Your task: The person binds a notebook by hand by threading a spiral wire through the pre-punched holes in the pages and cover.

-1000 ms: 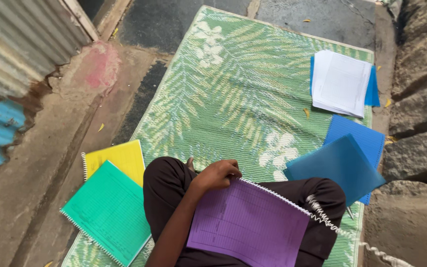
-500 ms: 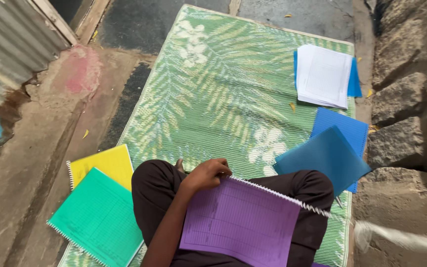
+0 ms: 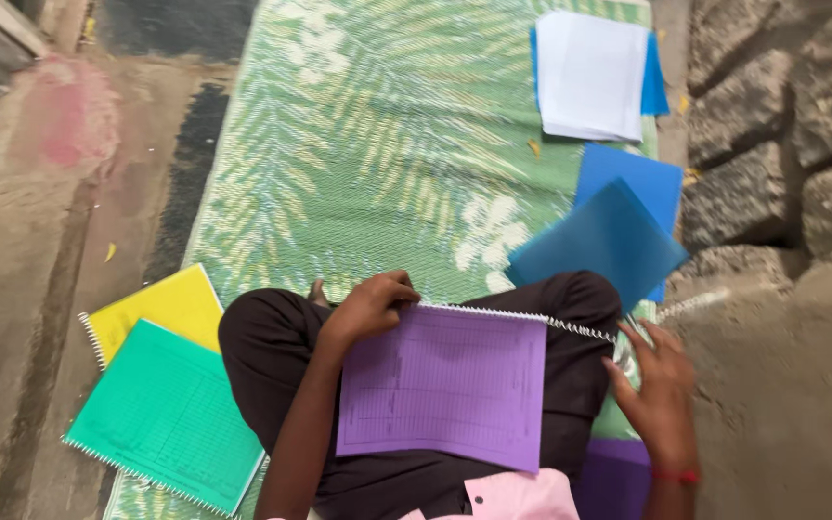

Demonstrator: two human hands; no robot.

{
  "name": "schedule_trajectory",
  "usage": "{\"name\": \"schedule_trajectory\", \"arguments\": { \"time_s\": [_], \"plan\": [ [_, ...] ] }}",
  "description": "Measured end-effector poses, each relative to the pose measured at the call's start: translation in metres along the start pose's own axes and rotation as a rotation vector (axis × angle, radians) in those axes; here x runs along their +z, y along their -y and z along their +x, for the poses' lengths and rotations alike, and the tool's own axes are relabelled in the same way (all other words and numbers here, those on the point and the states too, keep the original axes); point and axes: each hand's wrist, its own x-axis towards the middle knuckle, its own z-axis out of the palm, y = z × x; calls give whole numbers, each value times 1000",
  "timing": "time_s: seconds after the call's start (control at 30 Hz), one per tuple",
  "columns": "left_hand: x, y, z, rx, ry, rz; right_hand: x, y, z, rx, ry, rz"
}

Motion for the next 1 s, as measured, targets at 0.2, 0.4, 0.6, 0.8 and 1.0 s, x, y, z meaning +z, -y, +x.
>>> {"name": "schedule_trajectory", "arguments": {
  "time_s": [0.2, 0.4, 0.6, 0.8, 1.0],
  "plan": [
    [-1, -4, -3, -53, 44, 15, 33, -10, 5, 146, 93, -147],
    [-3, -4, -3, -27, 16, 12, 69, -131, -46, 376, 356, -246],
    [0, -5, -2, -57, 28, 49, 46, -182, -109, 767, 188, 633],
    [-2, -9, -2, 4, -26, -1, -56, -174, -120, 573, -550, 1418],
    [-8, -18, -4, -39, 3, -38, -120, -73, -74, 541, -353, 938]
  ]
}}
